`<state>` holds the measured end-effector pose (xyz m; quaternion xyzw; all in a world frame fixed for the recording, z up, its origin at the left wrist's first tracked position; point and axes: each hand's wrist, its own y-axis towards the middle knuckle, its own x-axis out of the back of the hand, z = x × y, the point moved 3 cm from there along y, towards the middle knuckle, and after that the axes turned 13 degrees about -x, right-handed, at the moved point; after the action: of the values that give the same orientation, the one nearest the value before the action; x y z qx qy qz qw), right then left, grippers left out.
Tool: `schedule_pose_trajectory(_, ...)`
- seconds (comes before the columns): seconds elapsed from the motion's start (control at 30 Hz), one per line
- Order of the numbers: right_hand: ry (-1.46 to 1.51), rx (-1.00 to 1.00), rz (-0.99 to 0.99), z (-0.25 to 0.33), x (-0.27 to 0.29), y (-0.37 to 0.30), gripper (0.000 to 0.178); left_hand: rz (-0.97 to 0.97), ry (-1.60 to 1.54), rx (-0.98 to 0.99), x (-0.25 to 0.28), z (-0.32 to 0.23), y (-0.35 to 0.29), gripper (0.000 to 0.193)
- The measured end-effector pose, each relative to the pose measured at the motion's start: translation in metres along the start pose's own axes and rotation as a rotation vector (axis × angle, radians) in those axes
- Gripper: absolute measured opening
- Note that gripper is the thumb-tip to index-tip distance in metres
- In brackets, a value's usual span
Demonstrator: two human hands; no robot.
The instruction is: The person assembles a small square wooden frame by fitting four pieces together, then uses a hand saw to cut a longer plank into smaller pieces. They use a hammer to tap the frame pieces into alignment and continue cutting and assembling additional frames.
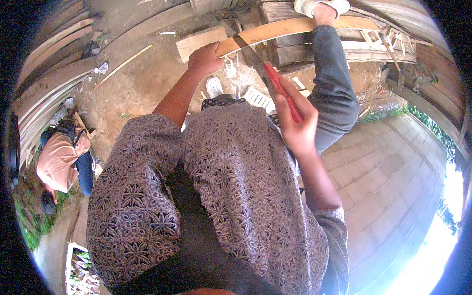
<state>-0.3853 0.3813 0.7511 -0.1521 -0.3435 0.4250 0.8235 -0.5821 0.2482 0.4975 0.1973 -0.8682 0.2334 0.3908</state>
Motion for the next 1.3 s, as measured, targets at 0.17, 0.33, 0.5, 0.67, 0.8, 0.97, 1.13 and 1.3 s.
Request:
schedule_pose_trajectory(0.17,-0.004,0.071,-0.011,-0.015,-0.025,0.023,0.037,0.048,0.010,0.045,-0.001,0.002,0.001,0.063)
schedule_pose_trajectory(0.33,-0.004,0.013,-0.007,-0.024,-0.031,0.031,0.038,0.084,-0.019,0.051,0.003,0.000,0.002,0.055)
schedule_pose_trajectory(0.5,0.029,0.020,0.002,-0.019,-0.030,0.030,0.036,0.078,-0.012,0.035,0.005,0.000,0.001,0.057)
schedule_pose_trajectory(0.67,-0.062,0.091,-0.006,-0.017,-0.026,0.027,0.039,0.119,0.000,0.049,0.005,0.001,0.004,0.059)
schedule_pose_trajectory(0.8,-0.073,0.034,-0.010,-0.013,-0.022,0.013,0.038,0.130,-0.002,0.044,0.006,-0.002,0.005,0.060)
schedule_pose_trajectory(0.97,-0.117,0.033,-0.003,0.005,0.007,-0.034,0.037,0.140,0.002,0.060,0.011,-0.001,0.003,0.061)
schedule_pose_trajectory(1.13,-0.149,0.067,-0.009,0.005,-0.003,-0.022,0.037,0.123,0.000,0.053,0.004,0.001,0.005,0.060)
schedule_pose_trajectory(1.3,-0.091,0.094,-0.050,-0.025,-0.058,0.074,0.035,0.012,0.033,0.019,-0.006,-0.009,0.000,0.044)
